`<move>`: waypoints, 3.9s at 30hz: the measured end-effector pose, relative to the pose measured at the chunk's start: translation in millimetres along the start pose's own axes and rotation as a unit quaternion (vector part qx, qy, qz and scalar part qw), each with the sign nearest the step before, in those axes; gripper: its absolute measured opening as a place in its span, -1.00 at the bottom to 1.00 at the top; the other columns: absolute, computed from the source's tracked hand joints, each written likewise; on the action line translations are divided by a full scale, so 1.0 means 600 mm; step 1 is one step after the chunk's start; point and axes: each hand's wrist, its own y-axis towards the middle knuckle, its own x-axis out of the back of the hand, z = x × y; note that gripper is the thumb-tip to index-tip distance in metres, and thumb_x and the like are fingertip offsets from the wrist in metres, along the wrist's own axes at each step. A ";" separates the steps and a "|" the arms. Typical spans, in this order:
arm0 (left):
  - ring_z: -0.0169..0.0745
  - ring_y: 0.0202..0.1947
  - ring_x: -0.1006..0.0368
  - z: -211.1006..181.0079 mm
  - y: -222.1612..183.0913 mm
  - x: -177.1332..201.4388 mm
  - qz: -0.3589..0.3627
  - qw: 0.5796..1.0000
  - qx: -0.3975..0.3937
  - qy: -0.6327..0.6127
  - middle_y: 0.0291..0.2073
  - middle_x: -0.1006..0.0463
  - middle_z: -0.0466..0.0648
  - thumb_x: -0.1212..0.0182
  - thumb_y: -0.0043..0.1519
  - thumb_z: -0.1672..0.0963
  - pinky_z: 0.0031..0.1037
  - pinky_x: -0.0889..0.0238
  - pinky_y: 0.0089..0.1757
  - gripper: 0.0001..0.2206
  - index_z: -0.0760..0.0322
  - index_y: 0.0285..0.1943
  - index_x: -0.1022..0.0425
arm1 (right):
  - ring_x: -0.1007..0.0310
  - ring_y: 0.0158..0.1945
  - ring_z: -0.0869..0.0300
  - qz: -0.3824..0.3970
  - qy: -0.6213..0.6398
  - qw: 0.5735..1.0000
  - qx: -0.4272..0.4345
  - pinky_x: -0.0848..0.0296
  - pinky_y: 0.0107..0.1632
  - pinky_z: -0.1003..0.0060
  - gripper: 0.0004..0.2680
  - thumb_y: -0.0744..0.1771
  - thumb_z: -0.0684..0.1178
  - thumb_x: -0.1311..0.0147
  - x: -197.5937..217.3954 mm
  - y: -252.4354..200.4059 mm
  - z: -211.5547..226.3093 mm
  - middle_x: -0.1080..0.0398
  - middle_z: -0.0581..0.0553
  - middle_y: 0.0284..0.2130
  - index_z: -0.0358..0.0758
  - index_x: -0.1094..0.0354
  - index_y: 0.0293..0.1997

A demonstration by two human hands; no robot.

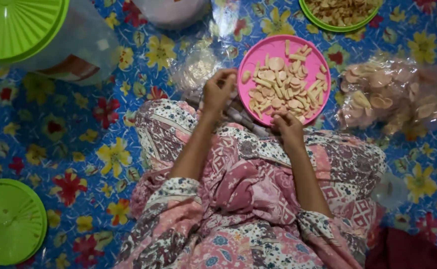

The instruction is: Sorting and inspecting small sliced food items on a pink plate

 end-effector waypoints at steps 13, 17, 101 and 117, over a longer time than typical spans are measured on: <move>0.47 -0.21 -0.37 0.130 0.120 0.114 0.035 0.864 -0.020 0.502 -0.22 -0.35 0.23 -0.56 -0.32 -0.04 0.08 -0.37 -0.28 -0.40 0.39 -0.25 -0.40 | -0.28 -0.60 0.32 0.021 -0.030 0.999 -0.011 -0.17 -0.69 0.57 -0.88 0.26 -0.08 -0.07 -0.004 0.014 0.002 -0.33 -0.06 -0.51 -0.17 -0.39 -0.19; 0.38 -0.26 -0.37 0.125 0.120 0.105 0.013 0.876 -0.046 0.480 -0.29 -0.30 0.16 -0.52 -0.30 0.00 0.03 -0.39 -0.29 -0.48 0.39 -0.31 -0.39 | -0.30 -0.58 0.32 0.030 -0.015 0.999 0.001 -0.25 -0.63 0.56 -0.87 0.25 -0.10 -0.09 -0.005 0.018 -0.004 -0.33 -0.08 -0.49 -0.19 -0.39 -0.17; 0.02 -0.35 -0.48 0.084 -0.024 -0.087 0.137 0.980 0.042 0.138 -0.53 -0.51 0.02 -0.05 0.20 0.03 -0.27 -0.31 -0.25 -0.84 0.11 -0.35 -0.43 | -0.38 -0.48 0.30 -0.010 0.009 0.999 0.041 -0.34 -0.53 0.57 -0.88 0.25 0.01 -0.17 0.027 0.026 0.005 -0.36 -0.05 -0.52 -0.13 -0.41 -0.28; -0.30 -0.41 -0.48 0.111 -0.004 -0.110 0.174 0.983 -0.005 0.056 -0.35 -0.57 -0.06 -0.29 -0.03 0.21 -0.59 -0.31 -0.33 -0.54 0.02 0.06 -0.30 | -0.30 -0.51 0.30 0.004 -0.011 0.998 0.054 -0.36 -0.43 0.49 -0.92 0.25 -0.06 -0.16 0.010 -0.021 0.066 -0.33 -0.07 -0.58 -0.20 -0.39 -0.33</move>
